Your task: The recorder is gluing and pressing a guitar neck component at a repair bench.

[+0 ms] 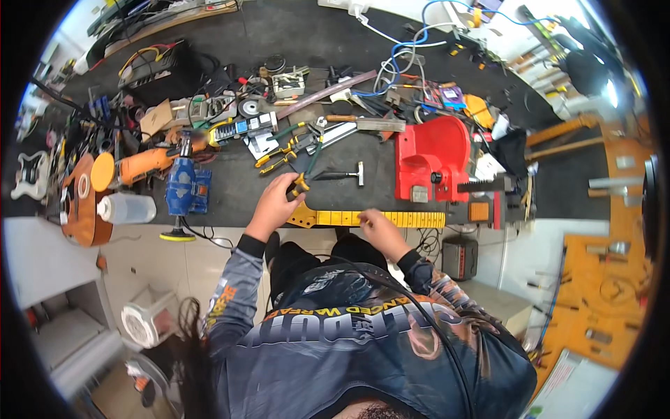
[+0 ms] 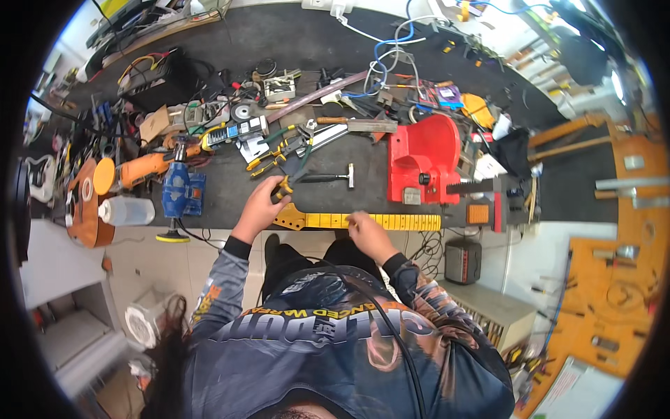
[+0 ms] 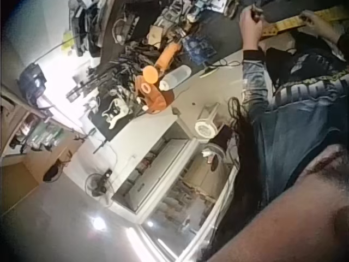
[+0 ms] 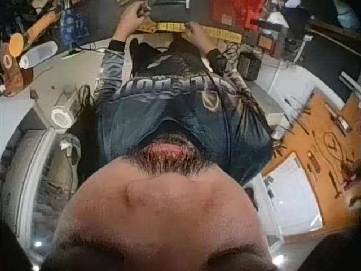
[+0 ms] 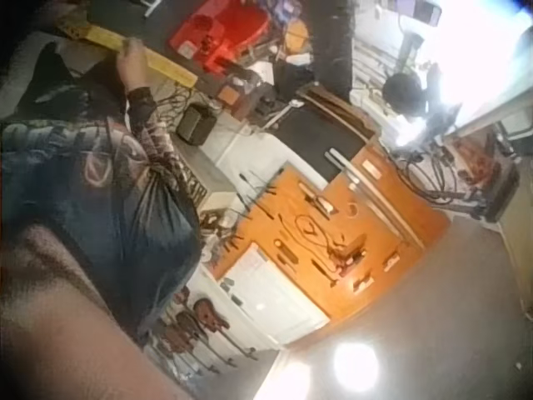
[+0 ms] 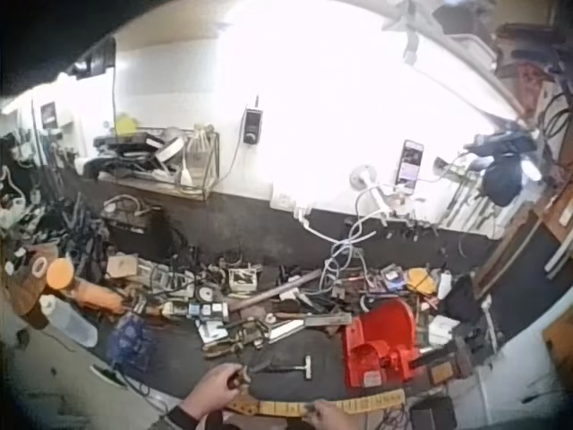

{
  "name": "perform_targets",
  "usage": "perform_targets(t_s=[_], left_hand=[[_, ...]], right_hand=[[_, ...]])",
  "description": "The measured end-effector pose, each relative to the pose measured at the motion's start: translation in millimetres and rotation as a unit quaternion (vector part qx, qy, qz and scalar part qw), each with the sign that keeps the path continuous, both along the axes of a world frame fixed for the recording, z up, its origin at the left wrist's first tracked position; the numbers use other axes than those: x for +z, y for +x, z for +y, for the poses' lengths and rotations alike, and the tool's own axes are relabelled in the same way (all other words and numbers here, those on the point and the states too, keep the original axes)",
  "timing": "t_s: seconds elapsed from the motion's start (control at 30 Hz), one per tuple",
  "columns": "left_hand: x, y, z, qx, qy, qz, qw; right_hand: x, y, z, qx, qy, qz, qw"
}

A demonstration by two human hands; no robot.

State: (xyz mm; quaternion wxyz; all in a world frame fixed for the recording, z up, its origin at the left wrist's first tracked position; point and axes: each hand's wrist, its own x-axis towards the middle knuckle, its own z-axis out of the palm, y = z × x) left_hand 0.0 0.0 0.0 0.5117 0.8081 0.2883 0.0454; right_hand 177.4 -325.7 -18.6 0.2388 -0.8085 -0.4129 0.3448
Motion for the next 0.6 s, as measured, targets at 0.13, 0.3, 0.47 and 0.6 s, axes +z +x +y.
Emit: perform_targets(t_s=[0.13,0.3,0.47,0.6], left_hand=[[-18,78,-18,-0.099,0.205,-0.034,0.973],[-42,85,-37,-0.198,0.282,0.035,0.938],[-18,112,-41,-0.135,0.239,-0.038,0.961],[-51,137,-25,-0.189,0.305,0.028,0.933]], right_hand=[[25,97,20,-0.071,0.091,-0.072,0.991],[12,77,35,-0.144,0.132,-0.064,0.979],[33,33,-13,-0.077,0.212,-0.102,0.969],[26,-1,-86,-0.010,0.100,-0.030,0.994]])
